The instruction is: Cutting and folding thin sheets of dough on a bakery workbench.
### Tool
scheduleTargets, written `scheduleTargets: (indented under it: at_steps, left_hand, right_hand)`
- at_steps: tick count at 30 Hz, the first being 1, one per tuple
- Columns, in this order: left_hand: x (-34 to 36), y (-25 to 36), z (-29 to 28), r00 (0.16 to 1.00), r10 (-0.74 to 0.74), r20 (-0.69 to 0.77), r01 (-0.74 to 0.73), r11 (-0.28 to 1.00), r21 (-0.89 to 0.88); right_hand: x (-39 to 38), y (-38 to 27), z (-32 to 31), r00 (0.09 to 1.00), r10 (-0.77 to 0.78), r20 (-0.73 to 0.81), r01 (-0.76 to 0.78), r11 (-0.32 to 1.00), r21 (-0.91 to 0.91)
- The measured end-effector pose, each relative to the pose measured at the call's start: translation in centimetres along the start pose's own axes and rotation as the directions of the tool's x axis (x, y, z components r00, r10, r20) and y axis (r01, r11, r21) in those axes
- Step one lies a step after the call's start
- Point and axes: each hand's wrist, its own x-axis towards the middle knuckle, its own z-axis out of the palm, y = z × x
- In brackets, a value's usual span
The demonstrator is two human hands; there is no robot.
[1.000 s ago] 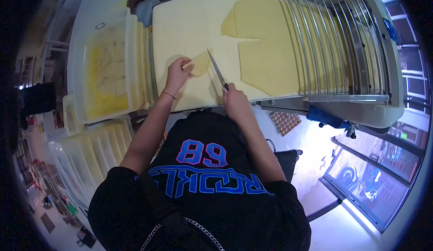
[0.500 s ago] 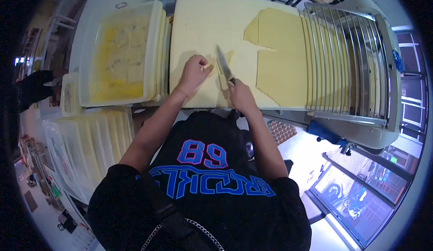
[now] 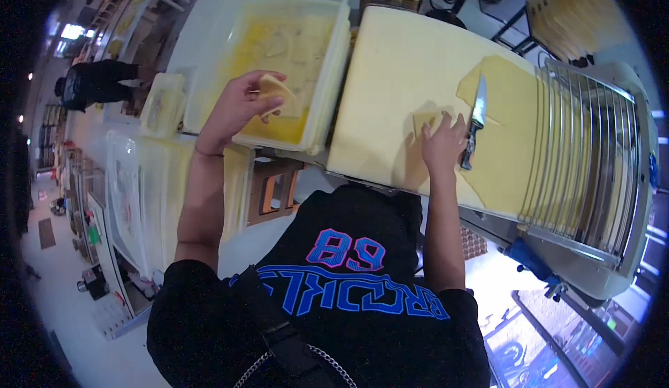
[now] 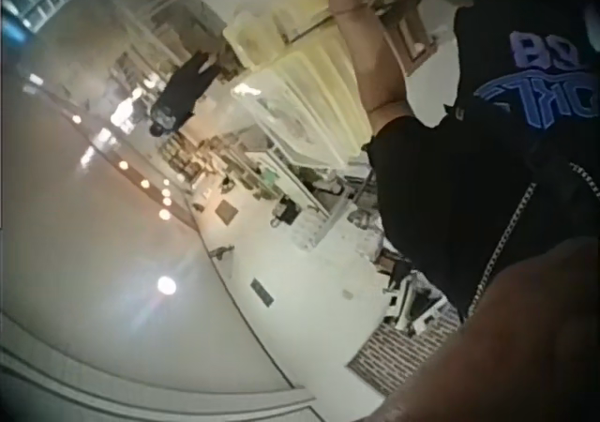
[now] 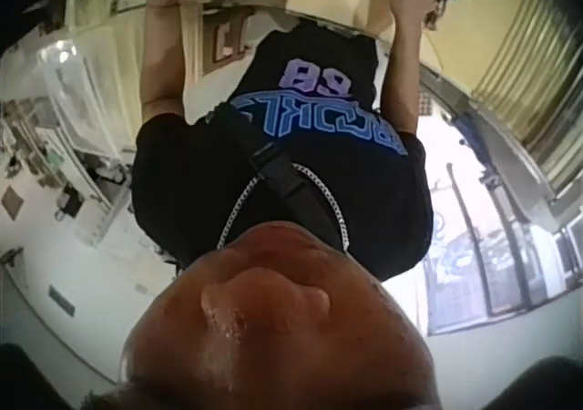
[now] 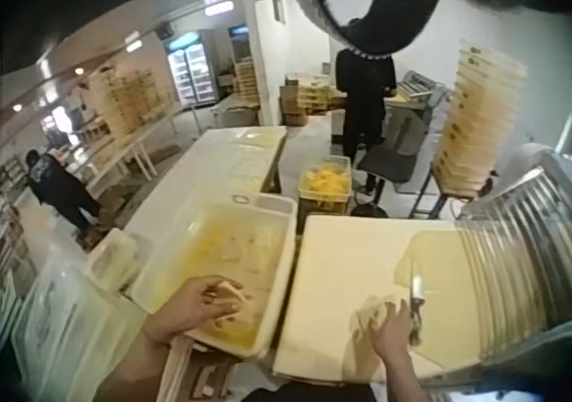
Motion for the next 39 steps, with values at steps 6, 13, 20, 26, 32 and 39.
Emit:
scheduleTargets:
  at_steps: [6, 13, 20, 26, 32, 39]
  left_hand:
    - [1.4, -3.7, -1.7, 0.999, -0.035, 0.000, 0.035, 0.995, 0.095]
    - [1.7, -5.8, -1.5, 0.982, 0.019, -0.189, -0.013, 0.999, 0.029]
    - [2.0, -5.0, -0.6, 0.977, -0.095, -0.191, 0.098, 0.995, 0.008]
    - [1.8, -5.1, -0.1, 0.994, -0.044, -0.102, 0.052, 0.995, 0.081]
    - [1.4, -3.3, -1.6, 0.996, -0.085, 0.022, 0.081, 0.986, 0.147]
    - [1.9, -3.6, -2.0, 0.979, -0.144, 0.145, 0.088, 0.938, 0.336]
  right_hand:
    - [0.7, 0.4, 3.2, 0.998, 0.011, 0.058, -0.009, 0.999, -0.033]
    - [0.1, 0.8, 3.5, 0.999, -0.033, 0.033, 0.035, 0.997, -0.062]
    - [1.3, 0.0, 1.8, 0.995, -0.055, 0.080, 0.057, 0.998, -0.026]
    - [1.8, -0.2, 1.4, 0.992, -0.109, 0.060, 0.111, 0.993, -0.029]
    - [1.8, 0.0, 1.6, 0.991, -0.128, 0.028, 0.129, 0.991, -0.037]
    - [1.6, 0.2, 1.8, 0.990, -0.144, 0.002, 0.144, 0.989, -0.042]
